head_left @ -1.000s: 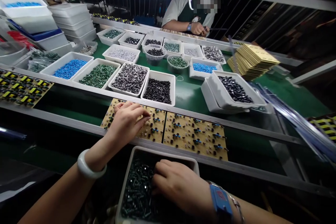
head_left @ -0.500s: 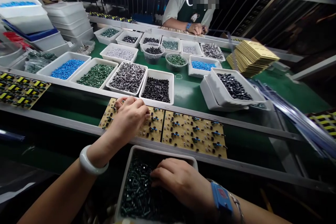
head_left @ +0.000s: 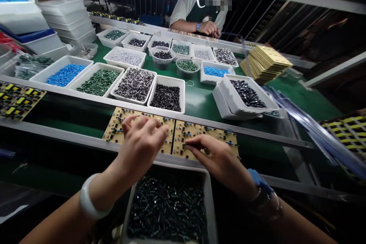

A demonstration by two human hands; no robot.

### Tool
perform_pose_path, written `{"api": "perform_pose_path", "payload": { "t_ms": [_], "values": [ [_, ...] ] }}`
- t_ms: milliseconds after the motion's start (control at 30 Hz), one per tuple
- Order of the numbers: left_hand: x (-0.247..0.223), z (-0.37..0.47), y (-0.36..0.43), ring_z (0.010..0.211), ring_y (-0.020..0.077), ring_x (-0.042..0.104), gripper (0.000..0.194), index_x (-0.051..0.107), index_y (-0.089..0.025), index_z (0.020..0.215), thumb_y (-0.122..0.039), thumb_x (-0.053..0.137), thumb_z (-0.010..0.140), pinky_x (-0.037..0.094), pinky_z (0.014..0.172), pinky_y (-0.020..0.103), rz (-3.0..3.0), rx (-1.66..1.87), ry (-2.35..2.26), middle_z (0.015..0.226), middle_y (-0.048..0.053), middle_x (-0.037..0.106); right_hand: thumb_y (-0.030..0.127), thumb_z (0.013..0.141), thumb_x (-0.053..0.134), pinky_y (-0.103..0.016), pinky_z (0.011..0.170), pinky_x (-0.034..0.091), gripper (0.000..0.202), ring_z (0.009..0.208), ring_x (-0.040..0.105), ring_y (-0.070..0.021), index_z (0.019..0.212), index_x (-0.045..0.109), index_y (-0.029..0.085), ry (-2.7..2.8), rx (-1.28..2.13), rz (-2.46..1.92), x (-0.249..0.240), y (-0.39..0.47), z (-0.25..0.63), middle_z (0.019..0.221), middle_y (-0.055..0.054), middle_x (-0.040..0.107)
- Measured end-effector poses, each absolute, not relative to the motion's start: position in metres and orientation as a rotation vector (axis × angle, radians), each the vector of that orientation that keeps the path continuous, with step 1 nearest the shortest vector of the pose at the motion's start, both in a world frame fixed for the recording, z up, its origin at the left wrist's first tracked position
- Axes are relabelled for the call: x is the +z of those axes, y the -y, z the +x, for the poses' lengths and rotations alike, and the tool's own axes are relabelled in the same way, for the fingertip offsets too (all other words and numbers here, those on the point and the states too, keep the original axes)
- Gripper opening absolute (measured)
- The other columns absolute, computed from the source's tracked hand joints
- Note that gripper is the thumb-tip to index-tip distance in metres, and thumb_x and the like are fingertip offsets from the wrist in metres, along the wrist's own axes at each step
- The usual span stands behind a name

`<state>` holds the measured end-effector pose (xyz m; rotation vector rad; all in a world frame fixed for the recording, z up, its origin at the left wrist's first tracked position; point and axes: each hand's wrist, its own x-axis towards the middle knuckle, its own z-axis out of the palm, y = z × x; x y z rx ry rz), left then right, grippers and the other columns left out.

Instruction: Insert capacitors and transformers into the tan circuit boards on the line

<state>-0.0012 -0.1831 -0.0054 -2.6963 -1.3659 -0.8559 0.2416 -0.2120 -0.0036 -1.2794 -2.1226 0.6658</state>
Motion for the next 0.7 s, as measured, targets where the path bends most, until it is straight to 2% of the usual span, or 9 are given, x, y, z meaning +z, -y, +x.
{"api": "perform_pose_path", "payload": {
  "t_ms": [67, 133, 167, 233, 300, 533, 700],
  "values": [
    [-0.012, 0.004, 0.207, 0.098, 0.0255, 0.053, 0.015, 0.069, -0.019, 0.102, -0.032, 0.060, 0.099, 0.036, 0.092, 0.043, -2.965, -0.785, 1.142, 0.101, 0.005, 0.066, 0.025, 0.100, 0.063, -0.032, 0.086, 0.057, 0.013, 0.095, 0.069, -0.0204, 0.110, 0.069, 0.020, 2.120, 0.630, -1.326, -0.006, 0.205, 0.249, 0.104, -0.006, 0.072],
    [-0.024, 0.008, 0.231, 0.092, 0.0239, 0.052, 0.020, 0.066, -0.021, 0.088, -0.040, 0.069, 0.094, 0.031, 0.101, 0.045, -3.200, -0.584, 0.817, 0.087, 0.001, 0.062, 0.023, 0.100, 0.061, -0.031, 0.088, 0.056, 0.013, 0.096, 0.069, -0.0199, 0.110, 0.069, 0.020, 2.159, 0.602, -1.313, -0.008, 0.200, 0.252, 0.106, -0.005, 0.072],
    [-0.031, 0.010, 0.240, 0.091, 0.0232, 0.051, 0.018, 0.062, -0.021, 0.081, -0.032, 0.071, 0.093, 0.026, 0.107, 0.048, -3.217, -0.537, 0.755, 0.083, 0.000, 0.059, 0.022, 0.101, 0.060, -0.031, 0.088, 0.056, 0.013, 0.097, 0.068, -0.0194, 0.111, 0.068, 0.020, 2.183, 0.592, -1.299, -0.008, 0.198, 0.253, 0.107, -0.005, 0.071],
    [-0.044, 0.012, 0.253, 0.091, 0.0227, 0.050, 0.017, 0.060, -0.021, 0.079, -0.023, 0.071, 0.092, 0.018, 0.113, 0.050, -3.260, -0.443, 0.714, 0.083, -0.001, 0.059, 0.020, 0.101, 0.060, -0.030, 0.088, 0.054, 0.012, 0.097, 0.068, -0.0187, 0.110, 0.068, 0.020, 2.228, 0.573, -1.267, -0.008, 0.195, 0.251, 0.106, -0.005, 0.071],
    [-0.053, 0.012, 0.257, 0.094, 0.0230, 0.050, 0.015, 0.059, -0.021, 0.081, -0.019, 0.068, 0.092, 0.018, 0.114, 0.051, -3.272, -0.407, 0.747, 0.085, 0.000, 0.059, 0.019, 0.101, 0.060, -0.031, 0.088, 0.053, 0.010, 0.096, 0.067, -0.0188, 0.108, 0.067, 0.019, 2.266, 0.555, -1.241, -0.007, 0.193, 0.249, 0.104, -0.005, 0.070],
    [-0.041, 0.007, 0.254, 0.091, 0.0234, 0.051, 0.008, 0.057, -0.019, 0.092, -0.019, 0.054, 0.099, 0.032, 0.109, 0.047, -3.292, -0.329, 0.799, 0.092, 0.003, 0.057, 0.015, 0.102, 0.055, -0.035, 0.087, 0.053, 0.011, 0.096, 0.064, -0.0225, 0.108, 0.064, 0.014, 2.461, 0.423, -1.145, -0.006, 0.189, 0.245, 0.102, -0.009, 0.064],
    [-0.029, 0.005, 0.255, 0.085, 0.0228, 0.051, 0.007, 0.056, -0.017, 0.091, -0.013, 0.055, 0.097, 0.047, 0.086, 0.038, -3.307, -0.247, 0.727, 0.092, 0.004, 0.053, 0.015, 0.103, 0.053, -0.039, 0.085, 0.053, 0.013, 0.093, 0.062, -0.0246, 0.107, 0.065, 0.011, 2.586, 0.275, -1.106, -0.005, 0.189, 0.242, 0.100, -0.011, 0.062]
  ]
}}
